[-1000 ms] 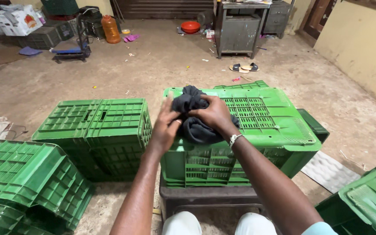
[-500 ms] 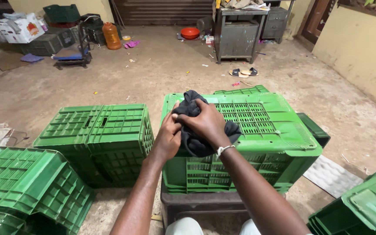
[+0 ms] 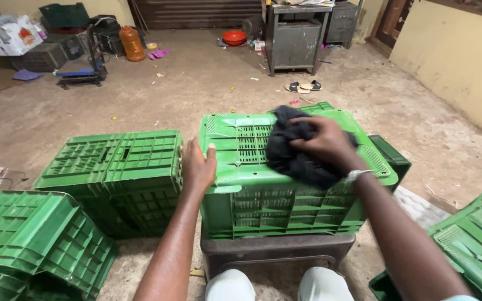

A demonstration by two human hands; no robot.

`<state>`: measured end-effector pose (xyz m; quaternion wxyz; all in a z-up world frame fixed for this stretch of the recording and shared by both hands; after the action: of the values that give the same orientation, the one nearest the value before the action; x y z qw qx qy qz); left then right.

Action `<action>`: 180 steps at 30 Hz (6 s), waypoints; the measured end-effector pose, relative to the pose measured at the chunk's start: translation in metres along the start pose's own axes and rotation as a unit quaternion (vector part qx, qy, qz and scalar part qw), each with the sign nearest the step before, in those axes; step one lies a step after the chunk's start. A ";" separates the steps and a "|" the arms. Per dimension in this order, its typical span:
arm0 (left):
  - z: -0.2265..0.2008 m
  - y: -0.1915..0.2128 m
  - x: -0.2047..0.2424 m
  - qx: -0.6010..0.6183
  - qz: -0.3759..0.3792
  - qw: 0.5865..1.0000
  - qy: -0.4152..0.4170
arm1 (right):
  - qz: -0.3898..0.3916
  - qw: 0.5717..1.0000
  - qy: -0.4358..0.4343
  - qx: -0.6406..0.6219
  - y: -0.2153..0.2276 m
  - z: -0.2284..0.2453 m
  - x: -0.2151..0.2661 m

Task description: The person wipes the interior and exterior surfaces of green plastic crates using a dark cloth. The person turns the crate over and wipes multiple sides, then places the crate on a stack.

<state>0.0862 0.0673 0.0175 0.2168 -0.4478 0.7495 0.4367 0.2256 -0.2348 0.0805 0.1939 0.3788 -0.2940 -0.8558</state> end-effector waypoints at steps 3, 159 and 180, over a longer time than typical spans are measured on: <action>0.045 -0.025 0.008 0.062 0.129 0.957 0.254 | -0.006 0.970 -0.161 -0.183 0.039 -0.070 0.032; 0.023 -0.048 0.000 -0.184 0.287 0.930 0.138 | -0.281 0.944 -0.115 0.132 0.123 -0.065 0.097; 0.000 -0.035 -0.005 -0.175 0.288 0.933 0.130 | -0.252 0.964 -0.063 0.060 0.047 -0.170 -0.077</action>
<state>0.1186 0.0626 0.0051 -0.0989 -0.2968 0.7794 0.5429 0.4094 -0.2877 0.0610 -0.0695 0.3970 -0.2514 -0.8800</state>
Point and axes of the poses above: each hand's wrist, its own x-axis away from the middle knuckle, its own y-axis out of the back of the hand, z = x × y, the point moved 9 cm from there along -x, towards the middle knuckle, and after that the axes turned 5 degrees about y, right-handed, at the moved point
